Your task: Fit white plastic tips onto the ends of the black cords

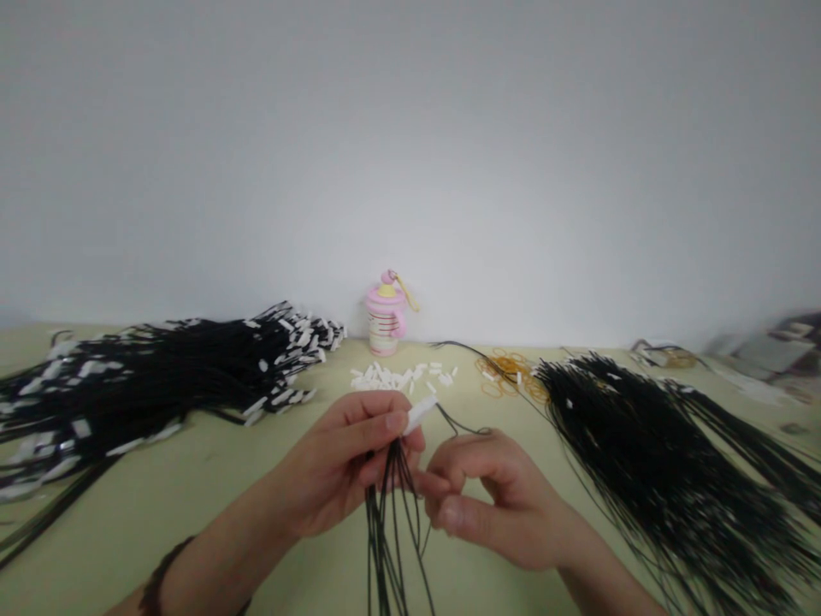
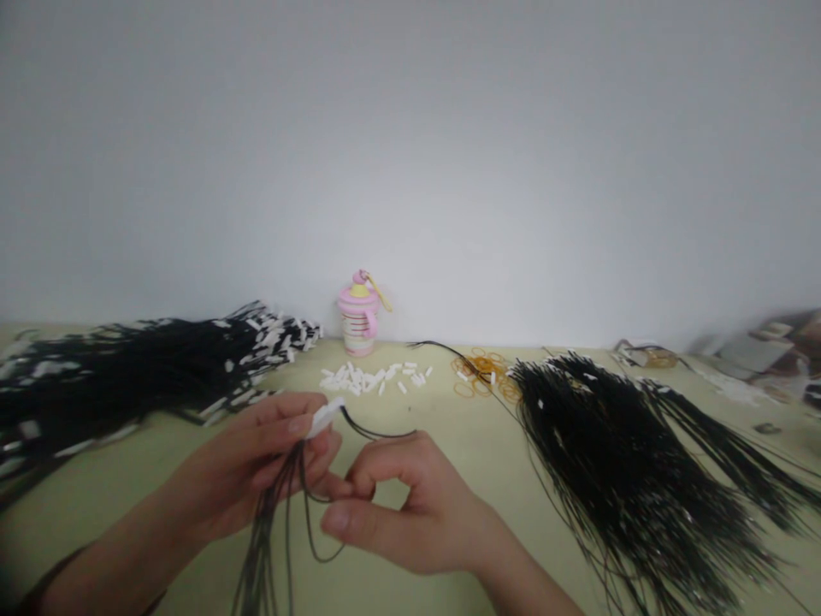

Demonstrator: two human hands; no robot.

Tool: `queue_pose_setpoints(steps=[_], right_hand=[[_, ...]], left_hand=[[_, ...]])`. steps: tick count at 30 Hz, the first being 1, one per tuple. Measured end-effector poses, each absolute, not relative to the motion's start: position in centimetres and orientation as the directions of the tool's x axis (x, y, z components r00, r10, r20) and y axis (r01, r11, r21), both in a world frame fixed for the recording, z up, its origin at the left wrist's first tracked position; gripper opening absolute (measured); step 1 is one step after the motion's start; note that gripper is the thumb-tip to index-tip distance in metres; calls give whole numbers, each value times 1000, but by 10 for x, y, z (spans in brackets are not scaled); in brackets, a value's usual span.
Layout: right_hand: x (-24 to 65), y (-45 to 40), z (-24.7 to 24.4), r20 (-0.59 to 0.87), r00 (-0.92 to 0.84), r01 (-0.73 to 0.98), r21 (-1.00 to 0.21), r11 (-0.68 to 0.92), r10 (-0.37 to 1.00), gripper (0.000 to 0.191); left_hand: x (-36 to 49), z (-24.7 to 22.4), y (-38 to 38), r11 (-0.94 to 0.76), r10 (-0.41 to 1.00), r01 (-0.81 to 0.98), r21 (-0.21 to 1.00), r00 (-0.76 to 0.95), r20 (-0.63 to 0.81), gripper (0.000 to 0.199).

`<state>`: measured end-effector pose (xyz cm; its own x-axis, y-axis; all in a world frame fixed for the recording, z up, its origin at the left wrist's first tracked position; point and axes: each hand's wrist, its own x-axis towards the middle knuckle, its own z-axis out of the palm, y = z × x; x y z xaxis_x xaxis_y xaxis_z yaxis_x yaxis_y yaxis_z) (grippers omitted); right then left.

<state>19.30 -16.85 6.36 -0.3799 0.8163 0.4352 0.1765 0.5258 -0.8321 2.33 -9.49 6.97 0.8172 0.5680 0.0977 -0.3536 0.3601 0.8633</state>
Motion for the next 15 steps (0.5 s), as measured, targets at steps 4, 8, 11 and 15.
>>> queue_pose_setpoints(steps=[4, 8, 11, 15], right_hand=[[196, -163, 57, 433, -455, -14, -877, 480, 778, 30], [201, -157, 54, 435, -466, -22, -877, 481, 771, 32], [203, -155, 55, 425, -431, 8, -880, 474, 796, 36], [200, -158, 58, 387, -415, 34, -898, 439, 823, 35]], left_hand=[[25, 67, -99, 433, 499, -390, 812, 854, 145, 20], [27, 66, -101, 428, 460, -416, 802, 865, 203, 20], [26, 69, -101, 361, 486, -404, 841, 851, 200, 20], [20, 72, -96, 105, 582, -287, 952, 794, 175, 24]])
